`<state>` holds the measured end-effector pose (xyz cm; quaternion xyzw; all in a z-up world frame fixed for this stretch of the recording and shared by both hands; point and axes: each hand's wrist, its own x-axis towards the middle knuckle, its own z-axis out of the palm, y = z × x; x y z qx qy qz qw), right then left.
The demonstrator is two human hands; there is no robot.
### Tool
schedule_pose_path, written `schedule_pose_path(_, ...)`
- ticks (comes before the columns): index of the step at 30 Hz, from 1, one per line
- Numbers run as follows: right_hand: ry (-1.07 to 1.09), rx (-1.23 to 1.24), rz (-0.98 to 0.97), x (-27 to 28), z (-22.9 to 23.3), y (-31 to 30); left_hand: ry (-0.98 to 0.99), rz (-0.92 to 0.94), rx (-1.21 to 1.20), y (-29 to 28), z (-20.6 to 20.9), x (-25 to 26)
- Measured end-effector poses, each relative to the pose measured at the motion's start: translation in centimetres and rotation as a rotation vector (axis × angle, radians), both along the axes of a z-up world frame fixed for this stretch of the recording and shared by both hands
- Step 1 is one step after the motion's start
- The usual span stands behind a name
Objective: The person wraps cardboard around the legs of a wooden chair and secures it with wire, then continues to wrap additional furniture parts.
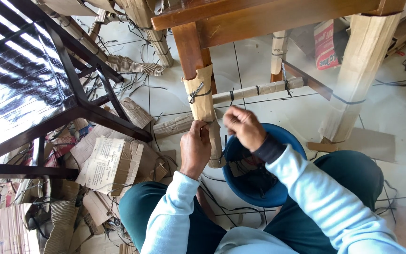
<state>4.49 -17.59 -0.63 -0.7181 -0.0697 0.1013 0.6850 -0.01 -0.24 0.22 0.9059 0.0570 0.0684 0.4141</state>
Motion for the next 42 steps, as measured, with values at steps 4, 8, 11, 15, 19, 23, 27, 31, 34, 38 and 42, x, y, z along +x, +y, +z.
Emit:
schedule_pose_path(4, -0.042, 0.038, 0.115, -2.3, 1.8, 2.5, -0.009, -0.004, -0.002, -0.1, 0.0, 0.1)
schedule_pose_path(8, -0.181, 0.017, 0.109, -1.9, 3.0, 2.3, -0.049, 0.002, -0.049, 0.4, -0.6, 0.3)
schedule_pose_path(11, -0.17, 0.115, 0.03, -2.5, 5.2, 1.5, -0.056, 0.003, -0.08, 0.6, -0.3, -0.1)
schedule_pose_path(15, 0.229, 0.659, -0.057, -1.2, 0.6, 1.5, -0.033, 0.01, -0.126, 0.3, 0.2, -1.0)
schedule_pose_path(19, 0.31, 0.814, -0.12, 1.2, -1.7, 1.8, -0.016, 0.004, -0.154, -0.2, -0.3, -0.7)
schedule_pose_path(23, 0.412, 0.769, -0.188, 3.9, -3.4, 2.0, 0.011, -0.01, -0.235, -0.8, -0.6, -0.2)
schedule_pose_path(27, 0.453, 0.698, -0.239, 5.4, -4.2, 2.7, -0.033, 0.003, -0.383, -1.1, 0.2, -0.2)
schedule_pose_path(31, 0.439, 0.648, -0.244, 4.8, -3.8, 2.0, -0.015, 0.059, -0.568, -1.2, 0.7, -0.4)
schedule_pose_path(34, 0.414, 0.672, -0.233, 4.4, -3.9, 1.5, -0.026, 0.126, -0.798, -1.4, 0.7, -0.8)
schedule_pose_path(38, 0.355, 0.636, -0.178, 4.0, -4.4, 1.0, -0.049, 0.078, -0.855, -0.4, 2.6, -1.4)
schedule_pose_path(42, 0.326, 0.562, -0.107, 4.0, -6.1, -0.3, -0.284, -0.185, -0.505, 0.2, 3.8, -1.0)
